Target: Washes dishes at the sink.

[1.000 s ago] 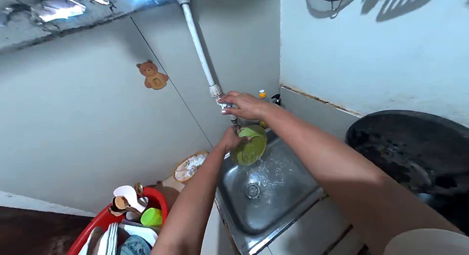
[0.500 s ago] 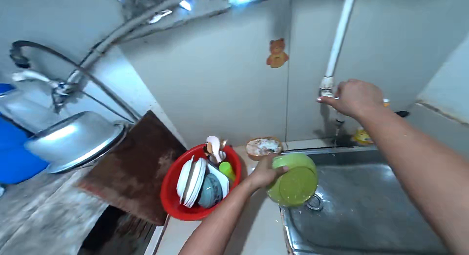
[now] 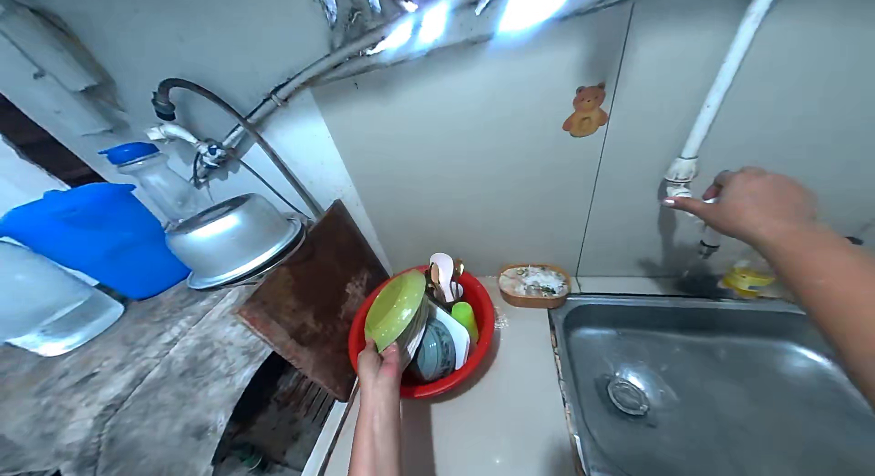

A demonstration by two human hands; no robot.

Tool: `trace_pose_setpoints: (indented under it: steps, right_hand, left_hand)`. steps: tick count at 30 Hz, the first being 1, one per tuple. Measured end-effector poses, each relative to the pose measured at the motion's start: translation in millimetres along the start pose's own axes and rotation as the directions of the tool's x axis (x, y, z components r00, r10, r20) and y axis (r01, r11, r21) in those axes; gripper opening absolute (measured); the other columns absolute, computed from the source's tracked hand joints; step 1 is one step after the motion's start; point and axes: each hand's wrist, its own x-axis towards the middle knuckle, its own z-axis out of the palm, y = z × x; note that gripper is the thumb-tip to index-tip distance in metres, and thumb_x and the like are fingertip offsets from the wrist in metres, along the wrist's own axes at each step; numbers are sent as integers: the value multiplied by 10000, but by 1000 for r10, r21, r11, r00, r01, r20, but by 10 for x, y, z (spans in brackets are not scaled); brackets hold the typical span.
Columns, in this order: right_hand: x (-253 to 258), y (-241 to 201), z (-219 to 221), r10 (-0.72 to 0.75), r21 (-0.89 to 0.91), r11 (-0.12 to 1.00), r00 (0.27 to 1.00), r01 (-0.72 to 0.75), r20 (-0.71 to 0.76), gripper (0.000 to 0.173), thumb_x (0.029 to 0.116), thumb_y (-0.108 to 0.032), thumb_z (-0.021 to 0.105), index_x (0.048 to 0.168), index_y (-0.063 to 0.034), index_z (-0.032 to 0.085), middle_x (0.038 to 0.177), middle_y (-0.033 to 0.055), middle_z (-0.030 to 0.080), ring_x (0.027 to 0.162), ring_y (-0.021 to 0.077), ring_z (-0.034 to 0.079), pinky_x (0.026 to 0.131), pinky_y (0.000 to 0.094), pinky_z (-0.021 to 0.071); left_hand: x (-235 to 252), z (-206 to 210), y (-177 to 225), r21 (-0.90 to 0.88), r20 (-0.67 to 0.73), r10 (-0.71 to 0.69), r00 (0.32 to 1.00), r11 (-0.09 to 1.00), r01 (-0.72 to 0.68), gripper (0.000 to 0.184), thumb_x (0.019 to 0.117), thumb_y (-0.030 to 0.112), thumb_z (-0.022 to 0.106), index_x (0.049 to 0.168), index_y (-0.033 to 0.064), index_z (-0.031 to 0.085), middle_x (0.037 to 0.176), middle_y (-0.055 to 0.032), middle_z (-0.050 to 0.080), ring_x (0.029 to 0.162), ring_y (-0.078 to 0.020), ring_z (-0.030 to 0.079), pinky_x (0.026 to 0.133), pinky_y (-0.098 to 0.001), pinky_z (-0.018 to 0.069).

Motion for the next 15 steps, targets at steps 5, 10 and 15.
trace_pose_setpoints:
  steps: [5, 10, 15]
  right_hand:
    - [-41, -40, -71, 44, -8, 999, 999, -44, 18, 648, 930, -556, 700, 1098, 69, 669, 1124, 369, 633, 1052, 576, 624, 787, 757, 476]
    - [-45, -27, -67, 31, -16, 999, 999, -31, 17, 642, 937, -545, 697, 1103, 75, 667, 1135, 369, 630, 1058, 577, 622, 793, 754, 481]
    - [-61, -44, -54, 45, -9, 999, 999, -45, 18, 665, 938, -550, 692, 1112, 91, 652, 1149, 384, 618, 1058, 594, 615, 791, 764, 474]
  left_hand:
    - [30, -18, 6, -144, -29, -87, 996, 986, 82, 397, 1105, 192, 293, 1484, 76, 316, 1365, -149, 504, 1233, -237, 575, 1003, -336, 529]
    - [-366, -22, 157, 228, -18, -188, 982, 956, 187, 426, 1092, 211, 390, 1468, 17, 337, 1334, -225, 518, 1124, -289, 624, 914, -360, 564]
    - [-503, -121, 249, 668, 341, -25, 940, 710, -224, 386, 1074, 106, 452, 1438, -23, 464, 1298, -170, 588, 1096, -233, 633, 924, -396, 537]
